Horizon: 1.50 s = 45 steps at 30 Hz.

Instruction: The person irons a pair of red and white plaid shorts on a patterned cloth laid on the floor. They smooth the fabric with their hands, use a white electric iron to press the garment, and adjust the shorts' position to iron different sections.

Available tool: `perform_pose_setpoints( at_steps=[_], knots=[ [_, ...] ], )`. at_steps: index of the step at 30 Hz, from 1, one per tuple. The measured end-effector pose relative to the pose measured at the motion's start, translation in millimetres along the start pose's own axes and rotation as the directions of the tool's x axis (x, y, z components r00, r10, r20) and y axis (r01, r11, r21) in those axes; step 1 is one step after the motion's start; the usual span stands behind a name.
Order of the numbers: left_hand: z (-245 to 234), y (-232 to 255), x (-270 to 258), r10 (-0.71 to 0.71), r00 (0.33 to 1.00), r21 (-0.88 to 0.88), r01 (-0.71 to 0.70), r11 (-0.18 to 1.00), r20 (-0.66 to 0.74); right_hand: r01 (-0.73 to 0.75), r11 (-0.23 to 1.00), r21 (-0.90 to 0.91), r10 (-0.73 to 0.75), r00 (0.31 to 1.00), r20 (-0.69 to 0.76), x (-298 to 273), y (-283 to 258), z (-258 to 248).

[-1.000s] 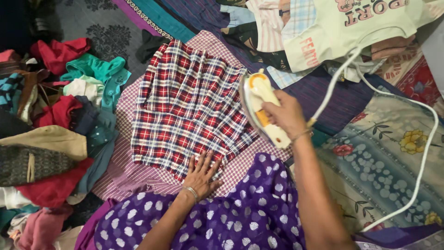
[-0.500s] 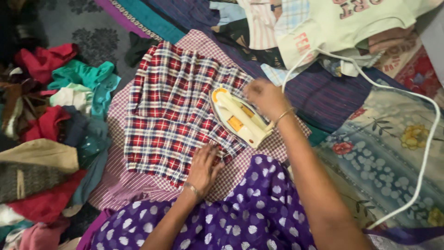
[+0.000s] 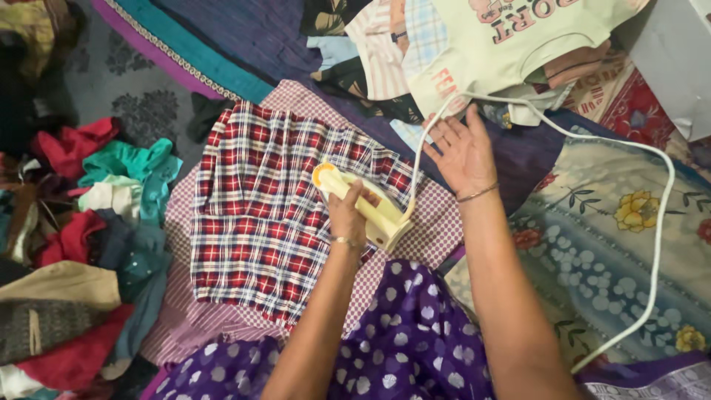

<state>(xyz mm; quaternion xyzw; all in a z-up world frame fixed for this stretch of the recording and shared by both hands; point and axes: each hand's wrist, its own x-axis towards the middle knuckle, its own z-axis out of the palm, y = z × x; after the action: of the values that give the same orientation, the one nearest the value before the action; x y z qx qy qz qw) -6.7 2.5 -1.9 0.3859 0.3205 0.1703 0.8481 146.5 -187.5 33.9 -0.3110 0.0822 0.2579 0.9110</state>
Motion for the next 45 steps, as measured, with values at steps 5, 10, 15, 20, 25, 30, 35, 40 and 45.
perform_pose_setpoints(
  at_steps=[5,10,15,20,25,30,35,40,45],
  knots=[
    [-24,14,-13,-0.036,0.999,0.088,0.038,0.995,-0.026,0.04,0.976,0.215,-0.066,0.991,0.114,-9,-16,-12],
    [-34,28,-47,0.043,0.998,0.133,-0.035,0.991,-0.055,0.106,0.88,0.464,-0.13,0.991,0.019,-21,-24,-43],
    [-49,28,-62,0.068,0.992,0.171,-0.049,0.984,-0.105,0.142,0.874,0.464,-0.135,0.99,-0.047,-27,-16,-50],
    [-38,10,-40,0.081,0.995,0.133,-0.072,0.989,-0.065,0.155,0.933,0.324,-0.163,0.987,-0.002,-31,-17,-46],
    [-6,-4,3,0.042,0.998,0.103,-0.036,0.994,-0.054,0.257,0.938,0.231,-0.261,0.965,-0.012,-40,-32,-51],
    [24,3,28,0.047,0.998,0.002,-0.047,0.999,0.031,0.283,0.947,0.15,-0.284,0.959,-0.015,-39,-32,-71],
    [41,23,16,-0.013,0.998,-0.049,0.016,0.999,0.062,-0.125,0.826,-0.549,-0.053,0.954,-0.297,-7,34,-101],
    [37,43,-6,0.027,0.991,0.002,-0.027,1.0,0.129,-0.286,-0.033,-0.958,-0.199,0.941,-0.274,-15,100,-66],
    [34,62,-24,0.025,0.995,0.049,-0.029,0.998,0.096,-0.318,-0.132,-0.939,-0.275,0.922,-0.274,-17,109,-55]
  ],
)
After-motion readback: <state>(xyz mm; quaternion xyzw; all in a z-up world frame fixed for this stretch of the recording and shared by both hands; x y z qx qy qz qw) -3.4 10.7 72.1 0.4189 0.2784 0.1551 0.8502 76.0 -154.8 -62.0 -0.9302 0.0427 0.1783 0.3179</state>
